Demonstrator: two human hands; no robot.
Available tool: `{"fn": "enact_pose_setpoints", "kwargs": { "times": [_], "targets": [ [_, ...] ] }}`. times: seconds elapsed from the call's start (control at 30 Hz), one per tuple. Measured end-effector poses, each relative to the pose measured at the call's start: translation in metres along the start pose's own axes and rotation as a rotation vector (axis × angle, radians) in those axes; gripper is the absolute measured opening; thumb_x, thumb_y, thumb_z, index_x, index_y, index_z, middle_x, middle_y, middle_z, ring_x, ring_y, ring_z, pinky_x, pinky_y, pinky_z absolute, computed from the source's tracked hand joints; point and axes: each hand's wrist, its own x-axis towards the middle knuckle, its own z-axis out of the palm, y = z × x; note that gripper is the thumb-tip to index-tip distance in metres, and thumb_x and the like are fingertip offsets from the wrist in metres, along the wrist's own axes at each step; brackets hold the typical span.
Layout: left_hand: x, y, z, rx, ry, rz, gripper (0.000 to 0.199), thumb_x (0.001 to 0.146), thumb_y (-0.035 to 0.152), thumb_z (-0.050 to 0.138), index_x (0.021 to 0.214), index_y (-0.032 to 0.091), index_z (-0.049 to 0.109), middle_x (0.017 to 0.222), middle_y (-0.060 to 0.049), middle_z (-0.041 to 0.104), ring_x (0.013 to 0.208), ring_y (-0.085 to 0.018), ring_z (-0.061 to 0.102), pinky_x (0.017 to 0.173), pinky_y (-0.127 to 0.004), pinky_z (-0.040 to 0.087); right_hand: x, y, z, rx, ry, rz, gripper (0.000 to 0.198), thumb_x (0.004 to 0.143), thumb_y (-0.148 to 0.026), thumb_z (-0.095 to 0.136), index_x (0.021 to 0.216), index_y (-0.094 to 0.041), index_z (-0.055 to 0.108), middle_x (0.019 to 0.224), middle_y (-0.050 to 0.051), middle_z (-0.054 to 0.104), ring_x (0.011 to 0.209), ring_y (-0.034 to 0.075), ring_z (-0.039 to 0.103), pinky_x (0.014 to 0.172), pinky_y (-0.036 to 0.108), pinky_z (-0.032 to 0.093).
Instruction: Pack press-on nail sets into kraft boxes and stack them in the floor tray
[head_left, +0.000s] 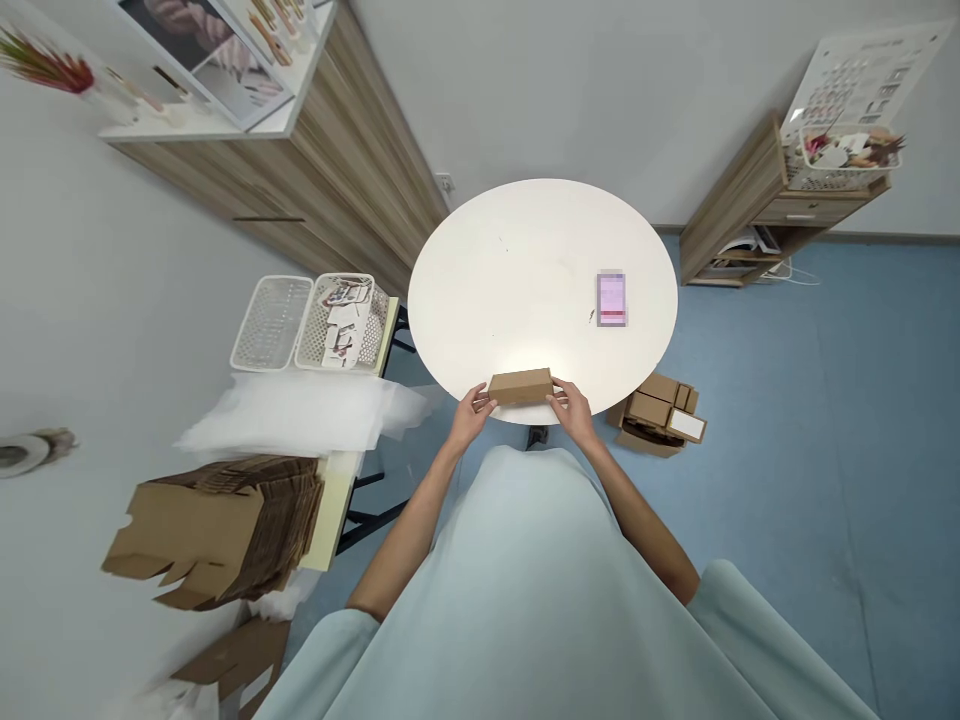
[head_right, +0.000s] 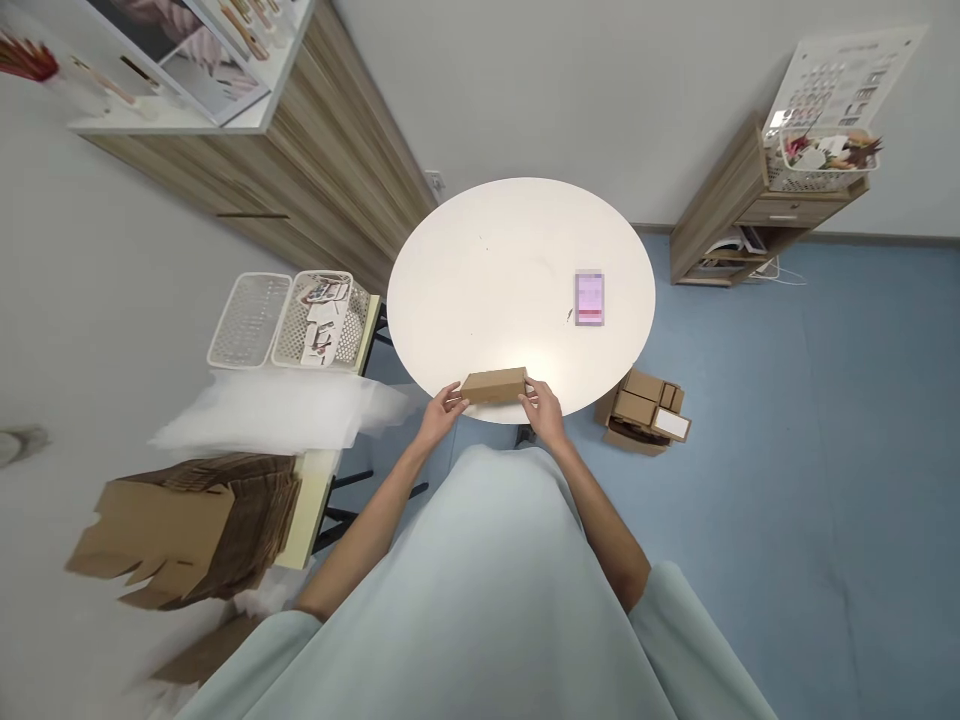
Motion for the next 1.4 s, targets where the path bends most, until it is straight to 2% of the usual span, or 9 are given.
{"fn": "enact_pose_setpoints", "kwargs": {
  "times": [0.1, 0.23, 0.37, 0.5, 0.7, 0.87, 1.0, 1.13, 1.4],
  "targets": [
    [-0.018, -0.013, 0.021, -0.010, 0.012, -0.060, 0.057, 0.087, 0.038, 0.083, 0.137, 0.014, 0.067, 0.139, -0.021, 0.073, 0.130, -0.035, 0.071, 0.113, -0.053, 0.056, -0.017, 0.014, -0.007, -0.013, 0.015, 0.040, 0.055, 0.097, -0.059, 0.062, 0.136, -0.022, 0.074, 0.130, 0.015, 0.075, 0.113, 0.031, 0.071, 0.099, 0.049, 0.062],
    [-0.047, -0.033, 0.057, -0.066, 0.033, -0.098, 0.052, 0.087, 0.043, 0.084, 0.128, 0.014, 0.073, 0.138, -0.021, 0.074, 0.125, -0.037, 0.074, 0.113, -0.058, 0.056, -0.043, 0.033, -0.023, 0.023, 0.044, 0.159, 0.058, 0.088, -0.063, 0.071, 0.125, -0.019, 0.079, 0.129, 0.017, 0.078, 0.110, 0.032, 0.074, 0.101, 0.052, 0.061],
    [-0.083, -0.052, 0.089, -0.149, 0.066, -0.072, 0.060, 0.086, 0.053, 0.084, 0.133, 0.017, 0.073, 0.142, -0.018, 0.073, 0.124, -0.036, 0.074, 0.113, -0.059, 0.056, -0.075, 0.049, -0.045, 0.160, 0.063, 0.250, 0.065, 0.076, -0.069, 0.080, 0.119, -0.021, 0.083, 0.127, 0.014, 0.081, 0.114, 0.034, 0.076, 0.109, 0.055, 0.057],
    [-0.120, -0.069, 0.119, -0.282, 0.036, -0.054, 0.066, 0.084, 0.052, 0.085, 0.139, 0.017, 0.071, 0.147, -0.017, 0.070, 0.130, -0.035, 0.071, 0.117, -0.057, 0.054, -0.115, 0.064, -0.068, 0.324, 0.045, 0.348, 0.077, 0.063, -0.072, 0.088, 0.119, -0.020, 0.083, 0.128, 0.014, 0.081, 0.126, 0.038, 0.072, 0.110, 0.059, 0.057],
    [-0.157, -0.085, 0.168, -0.315, -0.046, -0.096, 0.067, 0.082, 0.048, 0.087, 0.138, 0.015, 0.071, 0.147, -0.020, 0.070, 0.132, -0.035, 0.070, 0.117, -0.057, 0.054, -0.180, 0.084, -0.108, 0.299, 0.110, 0.409, 0.077, 0.060, -0.071, 0.090, 0.116, -0.019, 0.083, 0.126, 0.018, 0.080, 0.125, 0.038, 0.072, 0.106, 0.058, 0.058],
    [-0.160, -0.081, 0.214, -0.274, -0.209, -0.069, 0.069, 0.080, 0.048, 0.088, 0.138, 0.016, 0.070, 0.142, -0.021, 0.072, 0.123, -0.034, 0.074, 0.109, -0.056, 0.059, -0.222, 0.096, -0.152, 0.294, 0.268, 0.450, 0.071, 0.053, -0.069, 0.094, 0.103, -0.021, 0.079, 0.118, 0.016, 0.082, 0.117, 0.035, 0.074, 0.107, 0.056, 0.058],
    [-0.152, -0.067, 0.253, -0.242, -0.340, -0.058, 0.070, 0.077, 0.045, 0.090, 0.137, 0.016, 0.070, 0.143, -0.022, 0.071, 0.112, -0.031, 0.077, 0.105, -0.055, 0.060, -0.246, 0.104, -0.189, 0.278, 0.342, 0.512, 0.072, 0.050, -0.071, 0.094, 0.098, -0.021, 0.073, 0.104, 0.014, 0.083, 0.102, 0.031, 0.076, 0.096, 0.052, 0.062],
    [-0.143, -0.051, 0.293, -0.193, -0.431, -0.057, 0.066, 0.076, 0.041, 0.091, 0.133, 0.016, 0.072, 0.140, -0.022, 0.072, 0.112, -0.031, 0.077, 0.104, -0.055, 0.060, -0.266, 0.113, -0.225, 0.321, 0.379, 0.579, 0.072, 0.052, -0.076, 0.093, 0.095, -0.023, 0.069, 0.091, 0.009, 0.082, 0.087, 0.026, 0.076, 0.088, 0.048, 0.063],
    [-0.119, -0.016, 0.385, -0.088, -0.562, -0.074, 0.056, 0.079, 0.030, 0.086, 0.131, 0.016, 0.071, 0.139, -0.019, 0.073, 0.113, -0.031, 0.078, 0.109, -0.056, 0.059, -0.271, 0.155, -0.308, 0.397, 0.459, 0.645, 0.078, 0.048, -0.075, 0.096, 0.097, -0.021, 0.069, 0.098, 0.011, 0.081, 0.086, 0.024, 0.072, 0.089, 0.046, 0.061]
  ]
}}
